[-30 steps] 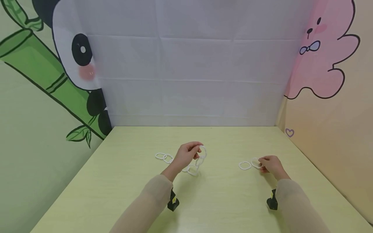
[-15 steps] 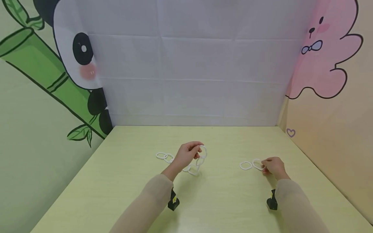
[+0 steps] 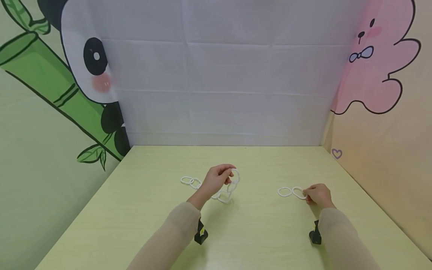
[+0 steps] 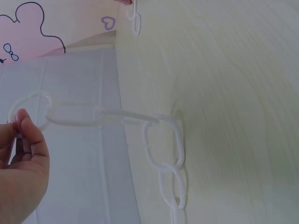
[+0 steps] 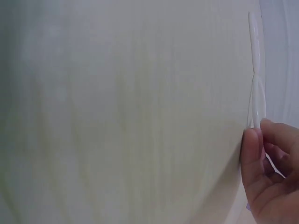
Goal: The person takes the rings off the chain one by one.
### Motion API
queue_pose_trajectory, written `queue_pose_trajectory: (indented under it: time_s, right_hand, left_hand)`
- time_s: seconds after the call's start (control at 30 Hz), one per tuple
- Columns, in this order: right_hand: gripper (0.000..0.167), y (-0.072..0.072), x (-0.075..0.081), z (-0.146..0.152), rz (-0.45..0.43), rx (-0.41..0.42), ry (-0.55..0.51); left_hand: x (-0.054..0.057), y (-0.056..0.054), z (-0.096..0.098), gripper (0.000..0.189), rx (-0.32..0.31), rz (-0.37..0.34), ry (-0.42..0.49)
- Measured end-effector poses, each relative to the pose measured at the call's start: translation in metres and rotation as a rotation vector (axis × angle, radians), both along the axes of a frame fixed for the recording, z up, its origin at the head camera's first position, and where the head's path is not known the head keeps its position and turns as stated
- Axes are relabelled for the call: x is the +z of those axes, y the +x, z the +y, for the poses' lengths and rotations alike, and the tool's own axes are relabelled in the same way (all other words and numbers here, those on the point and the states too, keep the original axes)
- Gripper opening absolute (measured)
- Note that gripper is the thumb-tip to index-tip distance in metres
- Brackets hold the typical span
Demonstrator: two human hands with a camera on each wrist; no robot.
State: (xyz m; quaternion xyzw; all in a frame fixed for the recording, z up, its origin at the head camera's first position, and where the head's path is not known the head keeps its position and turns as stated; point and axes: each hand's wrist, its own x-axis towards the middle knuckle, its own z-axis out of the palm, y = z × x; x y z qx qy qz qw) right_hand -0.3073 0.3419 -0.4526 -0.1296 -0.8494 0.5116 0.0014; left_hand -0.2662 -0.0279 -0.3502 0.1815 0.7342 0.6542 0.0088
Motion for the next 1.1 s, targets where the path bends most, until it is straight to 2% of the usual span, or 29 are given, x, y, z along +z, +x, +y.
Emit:
queue_pose_trajectory:
  time_s: [0.57,1.1]
  right_hand:
    - [0.009,0.0031,0.0026,-0.0027,0.005,0.026,0.141]
    - [0.010,0.0049,0.0009,-0.0023,0.003,0.031,0.146]
  left_hand:
    - [0.0000,0.0005,-0.0003,0.022,0.002,-0.007,0.008]
    - [0.0007,0.0023,-0.0016,0.023,-0.009,-0.001,0.010]
